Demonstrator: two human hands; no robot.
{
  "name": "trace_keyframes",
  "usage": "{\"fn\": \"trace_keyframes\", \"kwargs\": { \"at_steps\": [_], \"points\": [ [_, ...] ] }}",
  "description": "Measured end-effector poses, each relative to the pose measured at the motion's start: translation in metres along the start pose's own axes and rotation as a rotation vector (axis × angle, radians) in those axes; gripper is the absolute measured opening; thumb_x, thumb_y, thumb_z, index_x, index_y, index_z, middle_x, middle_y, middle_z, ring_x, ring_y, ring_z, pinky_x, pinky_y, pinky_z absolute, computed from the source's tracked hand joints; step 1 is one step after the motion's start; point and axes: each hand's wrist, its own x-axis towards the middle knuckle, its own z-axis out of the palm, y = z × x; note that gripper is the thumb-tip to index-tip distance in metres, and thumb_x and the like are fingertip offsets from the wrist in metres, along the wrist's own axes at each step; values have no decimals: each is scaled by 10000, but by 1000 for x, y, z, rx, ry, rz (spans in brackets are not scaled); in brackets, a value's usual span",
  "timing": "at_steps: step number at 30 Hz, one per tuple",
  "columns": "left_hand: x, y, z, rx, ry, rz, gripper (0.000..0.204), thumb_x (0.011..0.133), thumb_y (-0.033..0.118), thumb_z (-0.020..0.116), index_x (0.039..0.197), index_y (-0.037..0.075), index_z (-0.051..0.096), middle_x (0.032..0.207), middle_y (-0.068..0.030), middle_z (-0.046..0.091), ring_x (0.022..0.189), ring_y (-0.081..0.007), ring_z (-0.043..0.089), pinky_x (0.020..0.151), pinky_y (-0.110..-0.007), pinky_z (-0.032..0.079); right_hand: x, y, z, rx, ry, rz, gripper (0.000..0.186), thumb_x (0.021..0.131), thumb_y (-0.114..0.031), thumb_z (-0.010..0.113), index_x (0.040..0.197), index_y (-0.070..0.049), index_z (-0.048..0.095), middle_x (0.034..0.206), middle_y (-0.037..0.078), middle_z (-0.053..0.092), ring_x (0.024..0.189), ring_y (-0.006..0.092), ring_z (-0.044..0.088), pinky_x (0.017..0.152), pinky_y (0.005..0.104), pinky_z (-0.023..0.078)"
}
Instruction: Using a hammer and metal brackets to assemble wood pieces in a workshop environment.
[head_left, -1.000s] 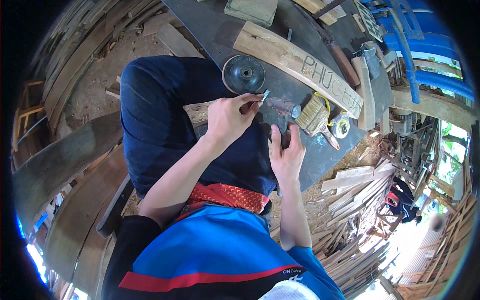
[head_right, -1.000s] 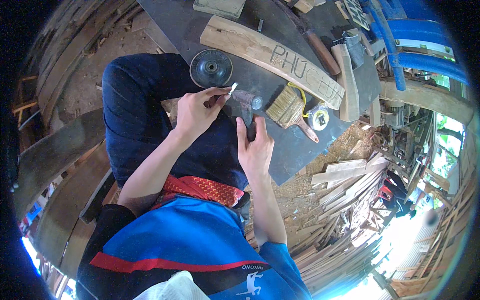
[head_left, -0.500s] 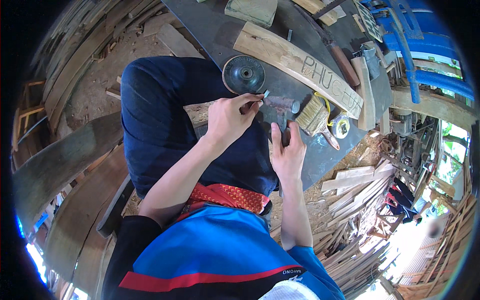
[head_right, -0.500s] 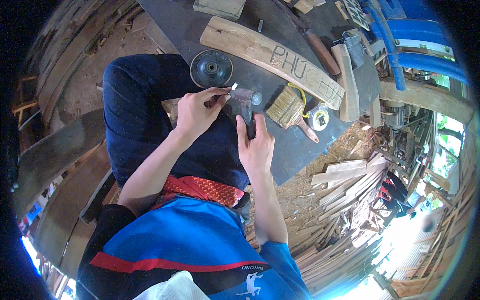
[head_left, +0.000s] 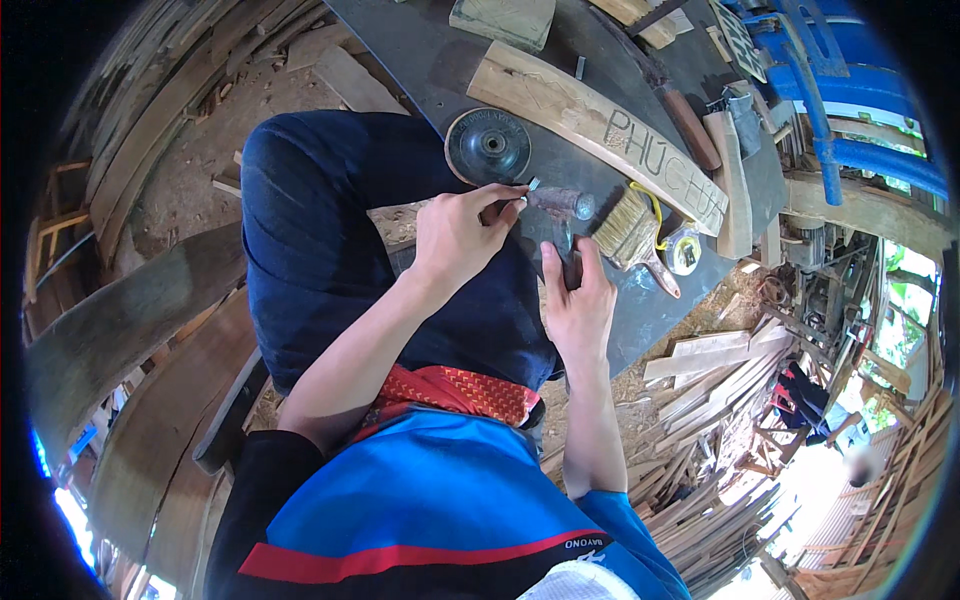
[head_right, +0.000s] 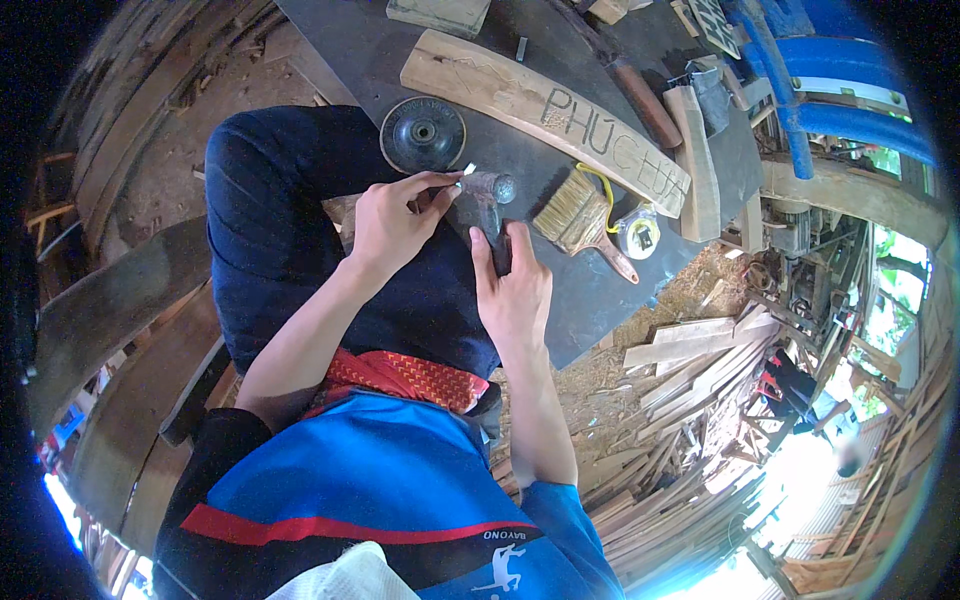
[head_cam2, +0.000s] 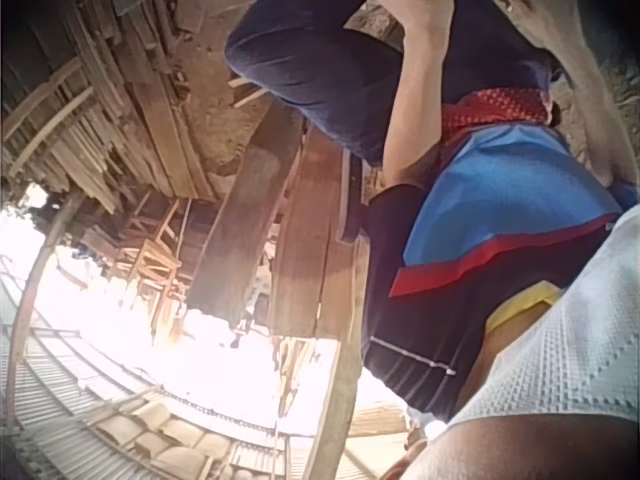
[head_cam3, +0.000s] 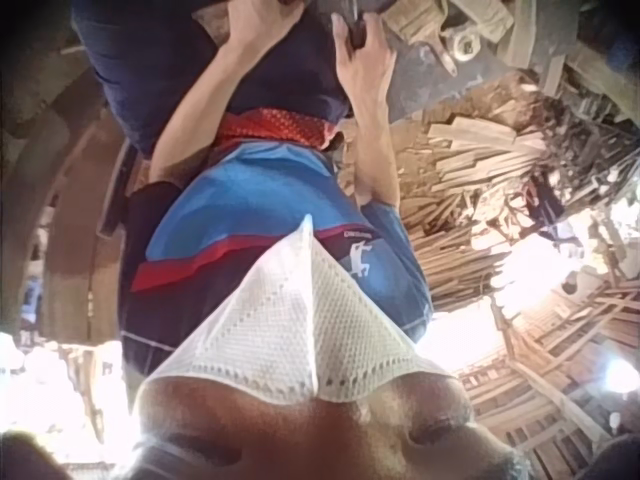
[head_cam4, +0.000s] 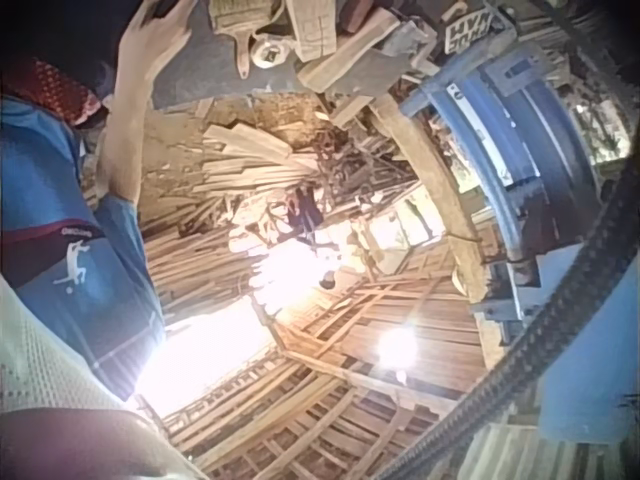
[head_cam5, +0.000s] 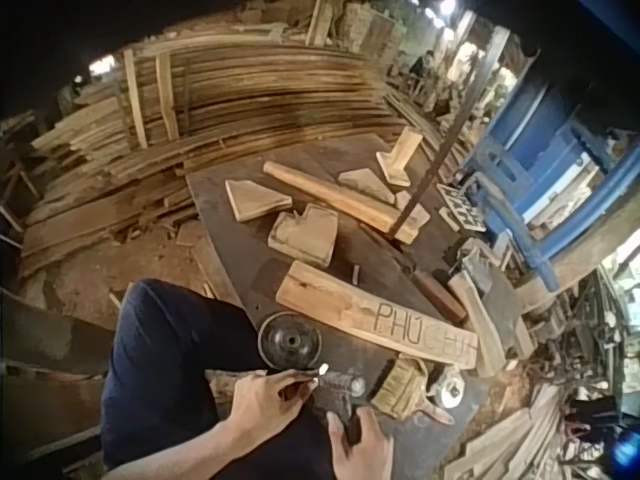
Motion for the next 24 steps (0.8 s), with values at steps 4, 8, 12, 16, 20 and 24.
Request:
{"fn": "trace_keyframes", "kwargs": {
  "at_steps": [4,8,12,16,20,24],
  "points": [
    [-1,0,0,24,11,21,210,870,206,775,1078,182,793,627,-71,657,497,-141,598,514,-289,476,-2,-4,-3,16,4,12,271,995,-304,663,1001,-58,549,686,173,635,654,420,670,521,464,485],
    [-1,1,-1,6,-4,-6,211,869,202,776,1078,185,794,631,-71,662,498,-132,596,517,-285,479,-2,-3,-3,11,-25,38,269,993,-302,665,998,-59,550,683,170,636,654,419,670,523,466,483],
    [0,-1,0,-21,6,10,212,870,196,773,1081,184,793,613,-66,645,486,-127,577,506,-288,467,-2,1,-1,18,-33,37,264,992,-298,667,1003,-60,553,687,169,640,651,418,668,524,469,482],
    [0,-3,1,-25,20,51,216,871,177,762,1086,174,788,590,-62,621,478,-125,568,498,-287,458,-1,0,-3,-8,-23,20,257,995,-303,657,1022,-65,564,723,185,663,685,426,675,536,484,494],
    [-2,-2,-1,-21,-8,57,231,874,151,747,1103,164,775,581,-56,613,479,-125,573,496,-281,459,1,2,-3,-55,-27,9,258,997,-314,646,1038,-72,566,754,212,679,716,442,677,544,511,507],
    [-4,-6,0,-35,10,87,275,868,126,742,1142,146,746,588,-48,612,476,-126,572,491,-278,456,1,3,-3,-90,-26,6,262,994,-319,647,1037,-76,563,740,229,673,708,452,671,538,527,506]
  ]
}}
